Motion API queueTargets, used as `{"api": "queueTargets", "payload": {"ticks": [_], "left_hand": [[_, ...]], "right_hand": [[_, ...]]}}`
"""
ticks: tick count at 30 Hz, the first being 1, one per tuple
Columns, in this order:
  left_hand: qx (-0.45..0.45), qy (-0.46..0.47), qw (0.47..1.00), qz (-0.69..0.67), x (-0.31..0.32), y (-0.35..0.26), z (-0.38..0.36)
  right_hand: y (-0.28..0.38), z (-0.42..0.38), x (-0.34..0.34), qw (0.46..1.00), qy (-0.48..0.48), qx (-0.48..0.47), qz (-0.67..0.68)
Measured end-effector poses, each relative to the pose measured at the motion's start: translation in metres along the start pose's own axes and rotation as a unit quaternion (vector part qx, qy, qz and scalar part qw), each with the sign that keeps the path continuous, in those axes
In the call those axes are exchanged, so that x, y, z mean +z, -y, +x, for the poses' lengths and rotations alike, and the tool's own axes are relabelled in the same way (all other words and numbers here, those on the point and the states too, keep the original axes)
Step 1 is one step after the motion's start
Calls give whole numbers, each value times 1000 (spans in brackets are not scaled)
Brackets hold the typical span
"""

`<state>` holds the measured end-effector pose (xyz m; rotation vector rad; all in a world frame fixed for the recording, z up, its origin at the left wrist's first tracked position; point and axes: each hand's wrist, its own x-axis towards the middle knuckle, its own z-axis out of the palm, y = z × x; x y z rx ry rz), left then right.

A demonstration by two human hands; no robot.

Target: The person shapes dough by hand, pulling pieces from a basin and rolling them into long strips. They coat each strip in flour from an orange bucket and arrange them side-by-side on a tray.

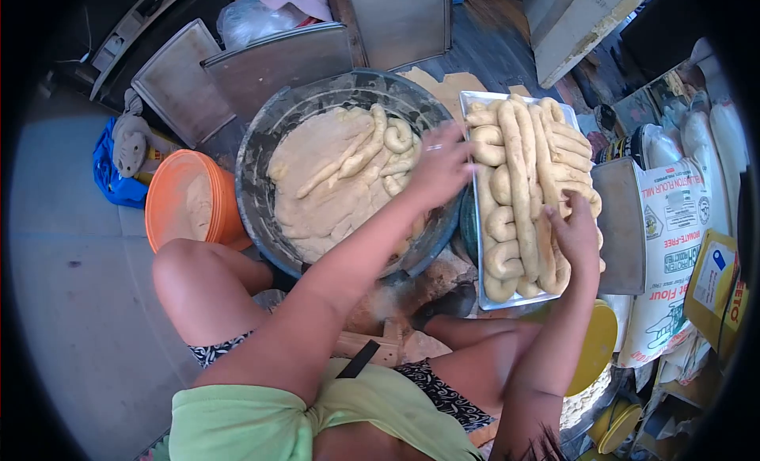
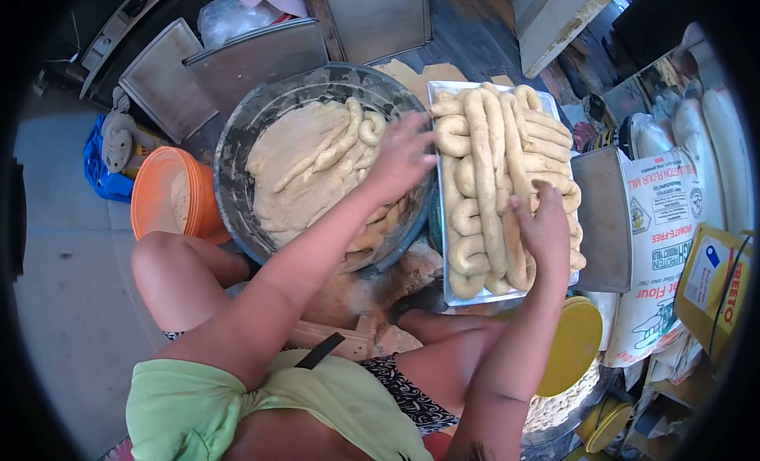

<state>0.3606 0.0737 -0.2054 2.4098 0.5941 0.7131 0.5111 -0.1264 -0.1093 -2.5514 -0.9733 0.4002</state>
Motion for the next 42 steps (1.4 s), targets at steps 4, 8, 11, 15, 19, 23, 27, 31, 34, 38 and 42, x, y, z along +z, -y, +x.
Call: {"api": "queueTargets", "payload": {"ticks": [4,8,11,15,19,23,27,31,34,38,42], "left_hand": [[-317,-131,938,55,3,187,-116],[-420,-57,894,146,-6,282,-177],[-443,35,879,171,-33,261,-170],[-424,138,888,116,-29,277,-181],[-488,-75,776,-394,-44,303,-168],[-387,-183,748,-507,-137,300,-125],[-210,-231,943,117,-152,311,-110],[-236,-46,900,-364,-146,251,-93],[-354,-153,795,-468,-128,280,-106],[-493,-341,754,-270,-117,355,-160],[-314,-109,916,-226,-87,327,-169]], "right_hand": [[56,0,21,983,-93,-154,42],[146,0,89,969,65,-239,12],[173,29,164,934,235,-255,-83],[182,91,295,933,247,-242,-103],[166,118,413,938,50,-282,-194],[184,125,394,919,148,-301,-207],[185,153,392,895,266,-215,285],[272,106,304,875,350,-241,232],[279,92,309,869,407,-235,155],[214,76,393,895,370,-202,148],[181,29,467,960,88,-112,241]]}}
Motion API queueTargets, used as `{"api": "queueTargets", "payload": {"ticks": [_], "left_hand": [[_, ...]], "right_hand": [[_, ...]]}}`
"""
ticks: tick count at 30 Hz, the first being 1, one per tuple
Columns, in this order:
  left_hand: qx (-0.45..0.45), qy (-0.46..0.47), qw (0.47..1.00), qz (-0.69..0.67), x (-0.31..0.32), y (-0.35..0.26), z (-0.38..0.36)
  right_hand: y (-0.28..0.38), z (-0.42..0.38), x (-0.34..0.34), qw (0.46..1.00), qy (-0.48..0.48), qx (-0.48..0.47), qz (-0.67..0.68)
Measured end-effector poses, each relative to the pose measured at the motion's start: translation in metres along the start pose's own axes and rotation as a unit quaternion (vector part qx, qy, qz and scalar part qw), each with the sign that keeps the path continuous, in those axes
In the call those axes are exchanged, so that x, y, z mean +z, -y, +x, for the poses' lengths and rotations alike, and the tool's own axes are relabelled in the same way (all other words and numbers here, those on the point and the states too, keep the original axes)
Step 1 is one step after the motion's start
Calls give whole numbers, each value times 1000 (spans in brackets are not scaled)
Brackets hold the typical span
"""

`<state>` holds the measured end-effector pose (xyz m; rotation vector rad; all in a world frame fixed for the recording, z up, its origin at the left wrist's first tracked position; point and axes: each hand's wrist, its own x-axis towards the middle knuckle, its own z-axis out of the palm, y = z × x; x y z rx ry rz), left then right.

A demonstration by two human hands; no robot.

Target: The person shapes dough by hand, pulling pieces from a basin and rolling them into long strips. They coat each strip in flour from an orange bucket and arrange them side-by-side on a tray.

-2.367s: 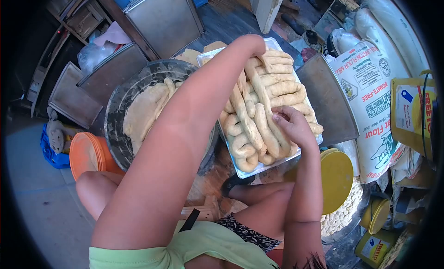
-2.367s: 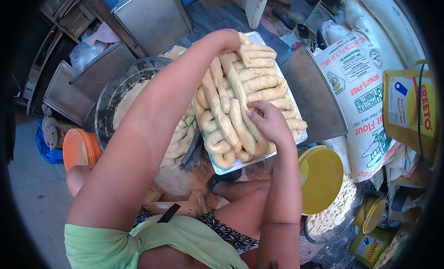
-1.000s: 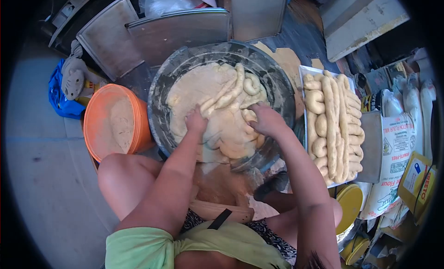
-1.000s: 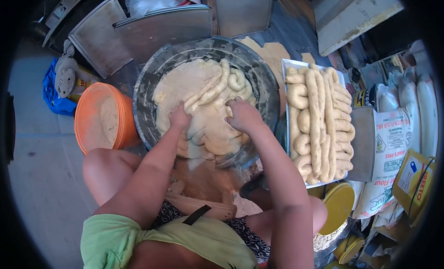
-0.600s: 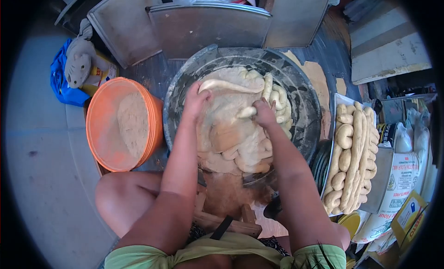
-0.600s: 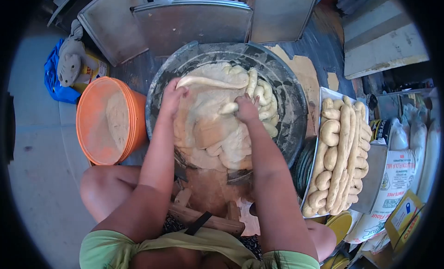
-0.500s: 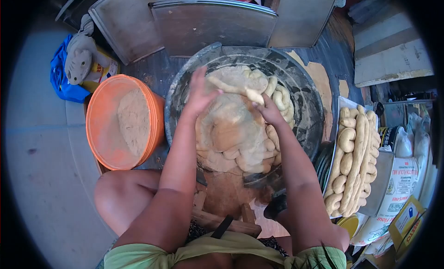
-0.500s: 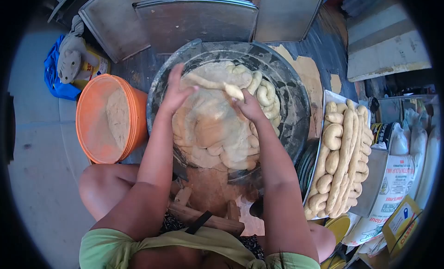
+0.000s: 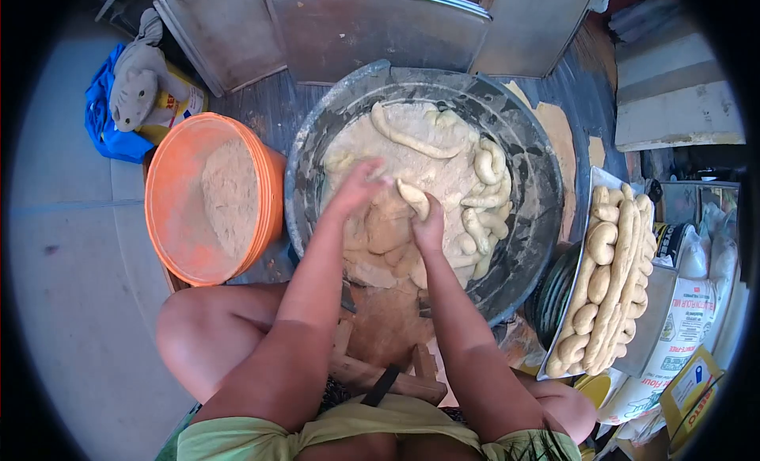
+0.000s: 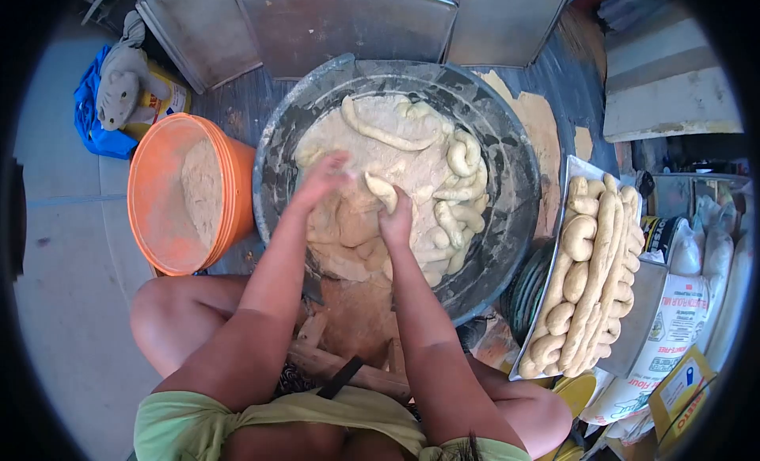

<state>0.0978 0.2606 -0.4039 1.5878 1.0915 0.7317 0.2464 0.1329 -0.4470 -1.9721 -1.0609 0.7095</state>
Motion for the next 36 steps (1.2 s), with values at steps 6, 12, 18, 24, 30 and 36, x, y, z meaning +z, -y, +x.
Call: {"api": "queueTargets", "payload": {"ticks": [6,12,18,24,30,36], "left_hand": [[-114,306,945,7,16,-10,-9],[-68,49,976,203,1,-26,18],[-131,109,940,294,15,13,2],[-204,-38,916,345,10,53,-42],[-224,-69,917,322,35,63,-83],[-347,-79,877,324,34,69,-88]], "right_hand": [[33,16,-42,912,315,99,244],[24,44,-38,993,-119,-14,13],[44,-31,23,876,213,-241,-358],[-30,13,-39,907,63,-102,-405],[-9,-8,-5,968,63,-56,-234],[-23,-114,29,860,247,-255,-368]]}}
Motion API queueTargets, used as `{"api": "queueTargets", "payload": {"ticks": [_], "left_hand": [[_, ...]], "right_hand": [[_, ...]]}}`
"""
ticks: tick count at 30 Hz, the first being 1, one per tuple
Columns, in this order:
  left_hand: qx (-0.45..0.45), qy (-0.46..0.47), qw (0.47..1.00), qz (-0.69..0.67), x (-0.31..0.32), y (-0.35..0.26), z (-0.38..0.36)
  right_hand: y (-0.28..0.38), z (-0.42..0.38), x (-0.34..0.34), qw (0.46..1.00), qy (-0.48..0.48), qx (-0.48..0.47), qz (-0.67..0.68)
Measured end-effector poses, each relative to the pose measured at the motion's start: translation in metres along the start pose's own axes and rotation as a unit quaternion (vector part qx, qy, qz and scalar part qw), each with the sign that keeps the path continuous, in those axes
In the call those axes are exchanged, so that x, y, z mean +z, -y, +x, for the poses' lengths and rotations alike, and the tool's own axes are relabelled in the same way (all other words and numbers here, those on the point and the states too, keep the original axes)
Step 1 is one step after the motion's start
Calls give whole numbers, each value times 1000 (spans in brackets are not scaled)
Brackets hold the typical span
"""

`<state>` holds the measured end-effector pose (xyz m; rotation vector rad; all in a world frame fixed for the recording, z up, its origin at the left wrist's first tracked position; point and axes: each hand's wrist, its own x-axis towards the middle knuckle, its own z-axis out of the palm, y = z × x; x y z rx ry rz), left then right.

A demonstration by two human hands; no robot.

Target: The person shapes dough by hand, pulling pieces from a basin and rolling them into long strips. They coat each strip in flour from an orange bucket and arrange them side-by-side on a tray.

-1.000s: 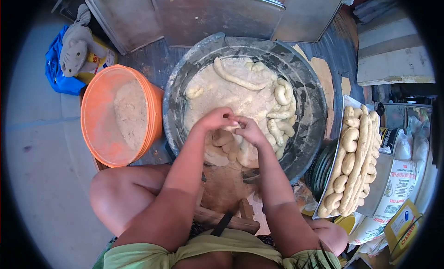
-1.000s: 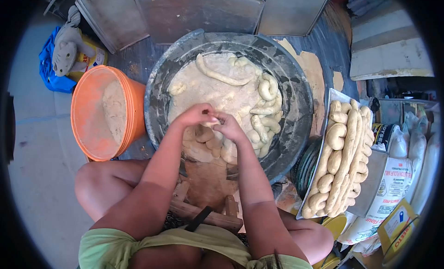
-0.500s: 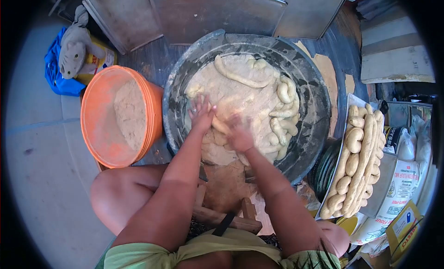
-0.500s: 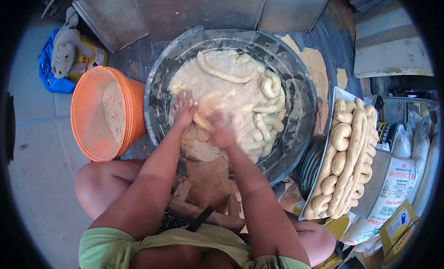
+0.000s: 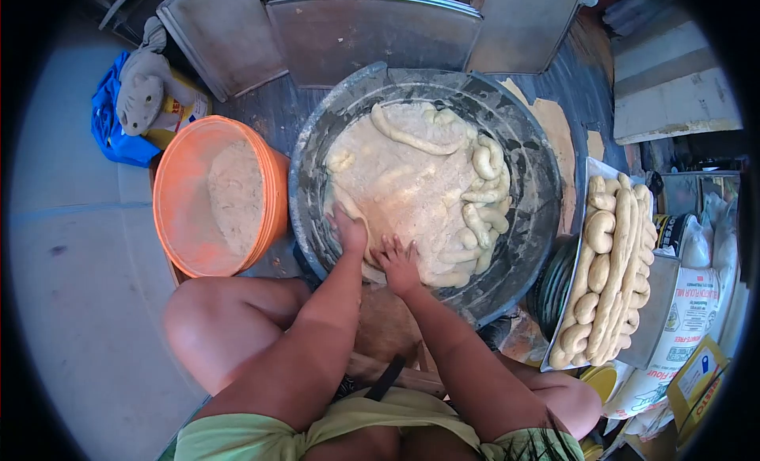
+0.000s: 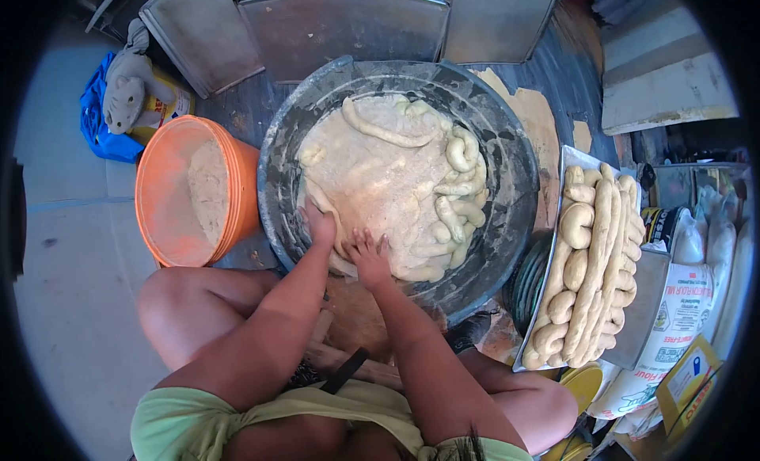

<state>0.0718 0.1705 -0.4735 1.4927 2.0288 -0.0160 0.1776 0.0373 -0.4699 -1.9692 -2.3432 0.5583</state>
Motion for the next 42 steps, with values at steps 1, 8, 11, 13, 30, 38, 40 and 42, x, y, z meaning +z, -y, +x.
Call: {"api": "queueTargets", "payload": {"ticks": [1,8,11,13,30,38,40,42], "left_hand": [[-31,-35,988,-151,-3,-5,4],[47,-13,998,-43,7,15,35],[17,-46,872,-486,4,-18,9],[37,78,834,-545,-48,-81,-55],[399,396,587,-583,-202,-391,-272],[567,300,736,-216,-31,-486,-339],[658,141,734,-93,11,-478,-337],[718,-24,695,33,28,-478,-339]], "right_hand": [[-3,0,3,1000,-5,2,-1],[-28,-23,-52,914,245,118,299],[-36,-26,-70,920,24,129,370],[-33,-18,-90,891,-210,135,379],[-122,-279,-399,703,-303,192,614],[-211,-405,-363,737,-358,336,465],[-230,-405,-337,853,-248,325,326],[-237,-401,-339,866,-248,343,267]]}}
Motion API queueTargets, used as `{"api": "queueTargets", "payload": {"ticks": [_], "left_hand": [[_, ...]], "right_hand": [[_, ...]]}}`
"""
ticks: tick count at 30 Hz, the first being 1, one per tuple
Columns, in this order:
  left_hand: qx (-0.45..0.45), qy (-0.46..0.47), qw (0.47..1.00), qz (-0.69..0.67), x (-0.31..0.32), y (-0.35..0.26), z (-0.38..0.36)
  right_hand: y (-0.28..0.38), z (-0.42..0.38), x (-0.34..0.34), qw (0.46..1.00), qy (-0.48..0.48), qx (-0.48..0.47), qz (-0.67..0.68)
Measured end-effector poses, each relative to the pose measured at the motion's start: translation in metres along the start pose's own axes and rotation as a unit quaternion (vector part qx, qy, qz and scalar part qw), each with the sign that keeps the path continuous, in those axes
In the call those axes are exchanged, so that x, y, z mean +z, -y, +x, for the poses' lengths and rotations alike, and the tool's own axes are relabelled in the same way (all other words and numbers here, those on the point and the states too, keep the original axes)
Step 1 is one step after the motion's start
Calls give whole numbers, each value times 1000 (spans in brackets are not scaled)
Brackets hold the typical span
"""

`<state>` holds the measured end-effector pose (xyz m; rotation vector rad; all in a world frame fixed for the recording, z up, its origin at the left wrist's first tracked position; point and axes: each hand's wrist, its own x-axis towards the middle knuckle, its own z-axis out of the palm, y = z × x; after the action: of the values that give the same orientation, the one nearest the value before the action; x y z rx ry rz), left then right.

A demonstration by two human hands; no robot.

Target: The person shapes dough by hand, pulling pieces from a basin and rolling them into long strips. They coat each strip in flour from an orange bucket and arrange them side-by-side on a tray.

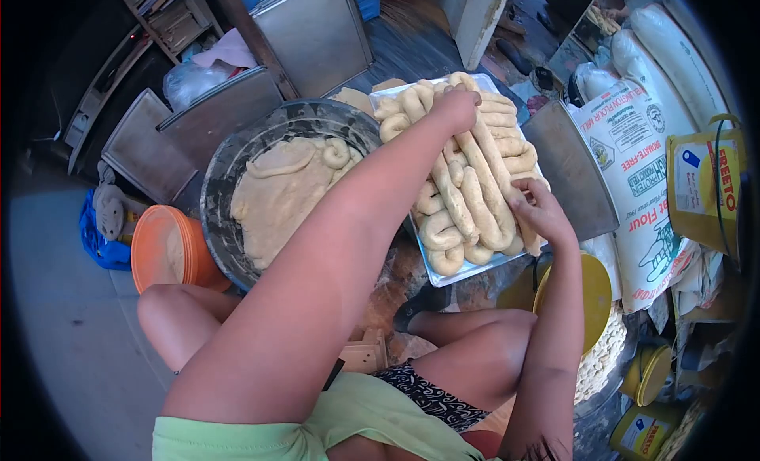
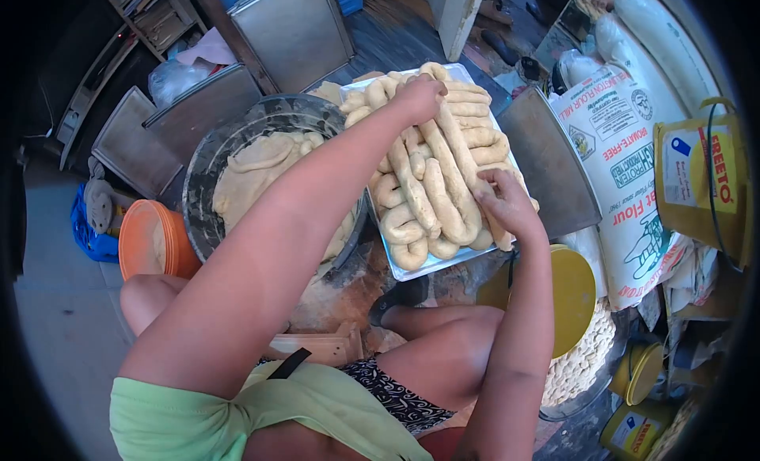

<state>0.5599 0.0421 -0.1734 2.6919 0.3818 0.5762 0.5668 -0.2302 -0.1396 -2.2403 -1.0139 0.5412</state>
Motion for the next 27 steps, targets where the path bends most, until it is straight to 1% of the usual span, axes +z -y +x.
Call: {"api": "queueTargets", "payload": {"ticks": [1,2,3,4,5,6,7,8,9,10,12,13,14,16,17,18,20,21,22,23,24,25,26,27], "left_hand": [[-7,47,998,-45,-2,-4,4],[-15,93,992,-89,-5,-7,5],[-15,98,991,-90,-2,-3,9],[4,115,984,-133,1,3,14],[22,129,975,-178,4,9,16],[21,131,974,-181,-1,10,16],[5,164,983,-78,-12,11,17],[-11,196,980,28,-20,11,17],[-25,137,990,13,0,27,23],[-25,137,990,12,7,40,35],[-57,183,981,-18,11,65,49],[-26,253,966,-42,-19,59,47],[-27,253,966,-42,-21,63,48],[-1,330,932,-152,-19,74,55],[-1,329,932,-151,-17,79,57],[9,319,936,-146,-17,79,57],[18,307,941,-142,-15,78,59],[10,272,948,-163,-17,69,56],[1,236,954,-185,-18,60,51],[-9,224,937,-267,-19,51,47],[-12,225,937,-268,-20,40,37],[54,238,958,-152,-20,27,25],[121,248,961,-34,-21,19,19],[120,249,960,-36,-19,20,18]], "right_hand": [[8,4,0,1000,1,5,3],[16,9,1,997,-32,37,52],[18,15,3,990,-64,68,102],[11,21,6,990,-62,73,104],[2,27,12,991,-30,44,127],[-5,33,13,989,1,13,149],[-6,36,13,989,2,16,146],[-6,40,13,987,7,32,157],[-4,44,15,984,10,47,169],[1,45,16,984,10,48,169],[18,49,22,993,-98,30,53],[19,56,30,992,-121,0,36],[17,66,37,992,-120,0,36],[25,80,47,981,-160,-59,-91],[30,84,49,983,-138,-22,-120],[28,90,51,983,-138,-23,-119],[22,108,56,991,-129,-38,13],[22,115,60,991,-127,-40,11],[23,121,66,986,-159,-56,20],[23,124,71,979,-189,-72,30],[22,125,68,980,-186,-71,30],[19,124,57,988,-114,-27,102],[18,122,44,984,-42,18,172],[28,108,22,996,-41,24,72]]}}
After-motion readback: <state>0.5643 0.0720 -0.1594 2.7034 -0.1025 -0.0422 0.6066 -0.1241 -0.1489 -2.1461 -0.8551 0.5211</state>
